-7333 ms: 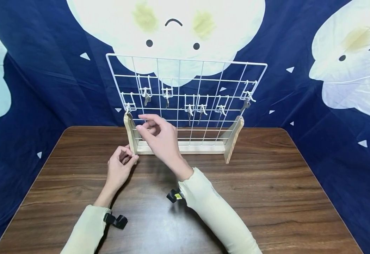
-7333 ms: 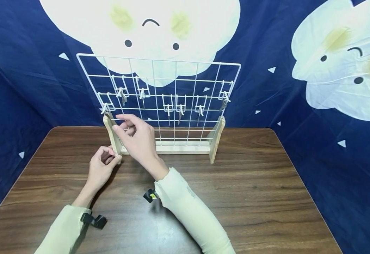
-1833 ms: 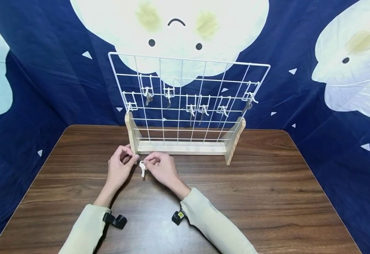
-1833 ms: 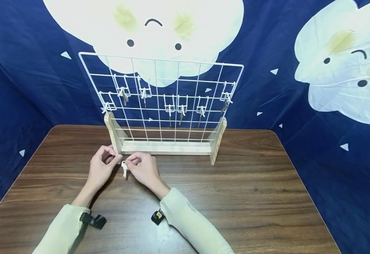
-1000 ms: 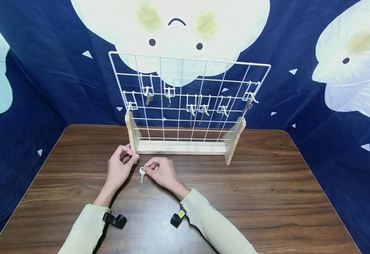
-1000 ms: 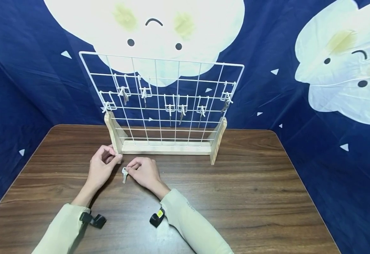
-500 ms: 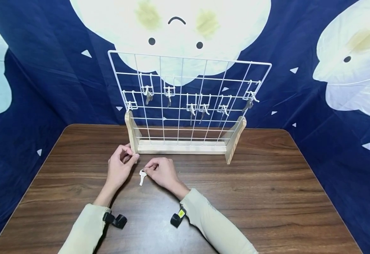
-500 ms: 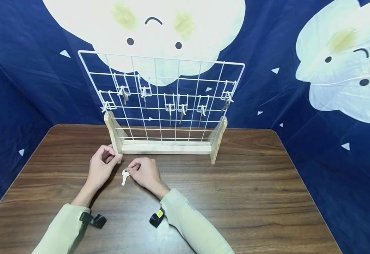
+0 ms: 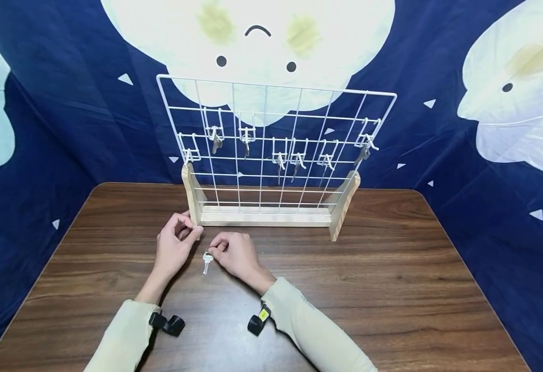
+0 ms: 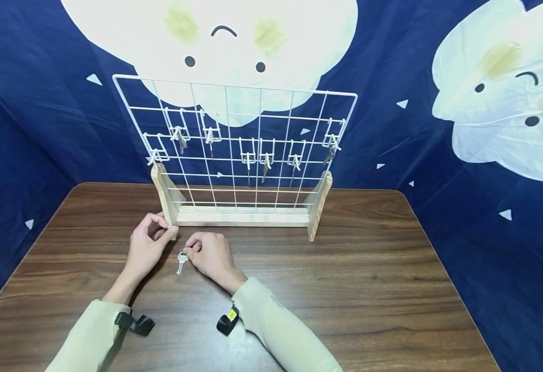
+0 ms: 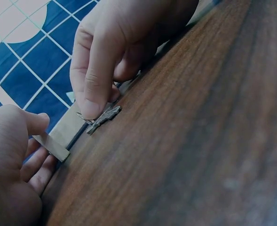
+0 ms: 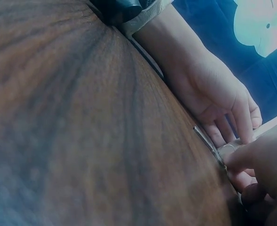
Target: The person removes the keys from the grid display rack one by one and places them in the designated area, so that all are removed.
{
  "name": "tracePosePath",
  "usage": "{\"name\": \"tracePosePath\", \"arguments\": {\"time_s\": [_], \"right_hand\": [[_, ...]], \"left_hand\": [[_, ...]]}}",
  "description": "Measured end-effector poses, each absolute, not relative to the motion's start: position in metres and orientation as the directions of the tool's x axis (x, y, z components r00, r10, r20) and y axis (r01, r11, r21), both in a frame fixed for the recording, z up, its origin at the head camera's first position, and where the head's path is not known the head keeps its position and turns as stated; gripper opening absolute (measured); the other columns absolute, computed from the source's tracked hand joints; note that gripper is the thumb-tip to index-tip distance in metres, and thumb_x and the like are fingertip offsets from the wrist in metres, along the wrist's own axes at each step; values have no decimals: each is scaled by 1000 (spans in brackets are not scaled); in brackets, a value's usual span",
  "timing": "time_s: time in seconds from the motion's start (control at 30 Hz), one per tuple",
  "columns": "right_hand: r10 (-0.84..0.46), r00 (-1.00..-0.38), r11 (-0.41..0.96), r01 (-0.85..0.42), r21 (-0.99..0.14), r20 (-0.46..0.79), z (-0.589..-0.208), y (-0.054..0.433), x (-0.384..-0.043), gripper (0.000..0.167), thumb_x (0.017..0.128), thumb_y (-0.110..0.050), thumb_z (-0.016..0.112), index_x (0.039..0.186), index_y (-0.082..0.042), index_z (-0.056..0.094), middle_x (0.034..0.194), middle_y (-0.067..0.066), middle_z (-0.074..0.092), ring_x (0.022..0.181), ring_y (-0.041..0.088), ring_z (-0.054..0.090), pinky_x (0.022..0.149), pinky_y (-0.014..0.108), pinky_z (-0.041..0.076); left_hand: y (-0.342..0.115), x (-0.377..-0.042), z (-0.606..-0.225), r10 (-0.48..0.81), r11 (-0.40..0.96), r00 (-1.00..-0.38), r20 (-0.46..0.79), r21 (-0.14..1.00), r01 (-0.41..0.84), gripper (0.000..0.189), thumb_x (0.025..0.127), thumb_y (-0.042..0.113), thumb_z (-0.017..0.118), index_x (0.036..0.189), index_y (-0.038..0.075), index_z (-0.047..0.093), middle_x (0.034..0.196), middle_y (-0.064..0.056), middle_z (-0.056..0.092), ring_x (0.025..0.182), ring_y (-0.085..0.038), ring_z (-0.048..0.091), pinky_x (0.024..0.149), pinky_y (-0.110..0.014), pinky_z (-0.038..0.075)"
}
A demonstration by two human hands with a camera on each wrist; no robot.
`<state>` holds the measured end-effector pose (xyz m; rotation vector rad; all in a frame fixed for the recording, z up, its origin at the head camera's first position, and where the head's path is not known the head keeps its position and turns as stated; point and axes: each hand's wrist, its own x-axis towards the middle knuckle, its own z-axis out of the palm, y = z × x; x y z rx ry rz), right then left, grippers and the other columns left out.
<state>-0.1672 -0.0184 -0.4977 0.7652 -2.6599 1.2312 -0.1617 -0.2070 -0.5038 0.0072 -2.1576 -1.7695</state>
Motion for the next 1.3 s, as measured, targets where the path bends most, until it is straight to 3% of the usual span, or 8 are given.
{"name": "tracePosePath", "arguments": {"time_s": [0.27, 0.4, 0.6, 0.9, 1.13, 1.3], "right_hand": [[-372, -855, 585, -518, -624, 361, -518, -20, -174, 10, 91, -27, 90, 88, -24, 81, 70, -21, 72, 65, -11, 59, 62, 14, 50], [-369, -849, 589, -529, -611, 378, -515, -20, -173, 10, 91, -25, 91, 88, -23, 81, 70, -19, 73, 65, -9, 61, 62, 15, 51], [-353, -867, 549, -497, -672, 352, -508, -19, -171, 11, 92, -18, 89, 85, -20, 81, 67, -16, 72, 63, -10, 57, 62, 13, 49], [-308, -882, 461, -466, -756, 356, -536, -23, -185, 13, 92, -16, 86, 84, -23, 79, 65, -22, 61, 57, -10, 50, 52, 11, 45], [-255, -878, 394, -478, -785, 406, -529, -24, -183, 10, 93, -15, 88, 87, -19, 80, 70, -13, 68, 58, -1, 54, 51, 16, 47], [-207, -900, 320, -434, -842, 385, -517, -23, -178, 9, 93, -11, 88, 89, -15, 81, 73, -8, 70, 59, -4, 51, 52, 13, 45]], "left_hand": [[-204, -161, -502, -219, 210, -940, 264, 953, 218, 22, 98, -12, 77, 102, -12, 55, 150, -32, 63, 115, 9, 64, 99, -8, 56], [-205, -161, -502, -218, 214, -937, 272, 950, 226, 23, 98, -12, 76, 103, -12, 54, 149, -33, 62, 115, 8, 63, 99, -8, 56], [-207, -161, -504, -216, 226, -936, 278, 947, 229, 23, 98, -11, 77, 103, -12, 55, 150, -32, 63, 116, 8, 63, 99, -8, 56], [-206, -160, -503, -217, 224, -935, 280, 947, 232, 23, 98, -11, 77, 103, -11, 55, 149, -32, 63, 117, 8, 63, 99, -8, 56], [-207, -160, -503, -221, 231, -934, 280, 946, 229, 22, 98, -10, 77, 102, -10, 55, 149, -30, 64, 117, 8, 63, 98, -9, 57], [-207, -161, -504, -220, 227, -934, 280, 946, 231, 22, 98, -11, 77, 102, -12, 55, 149, -31, 64, 115, 9, 64, 98, -8, 56]]}}
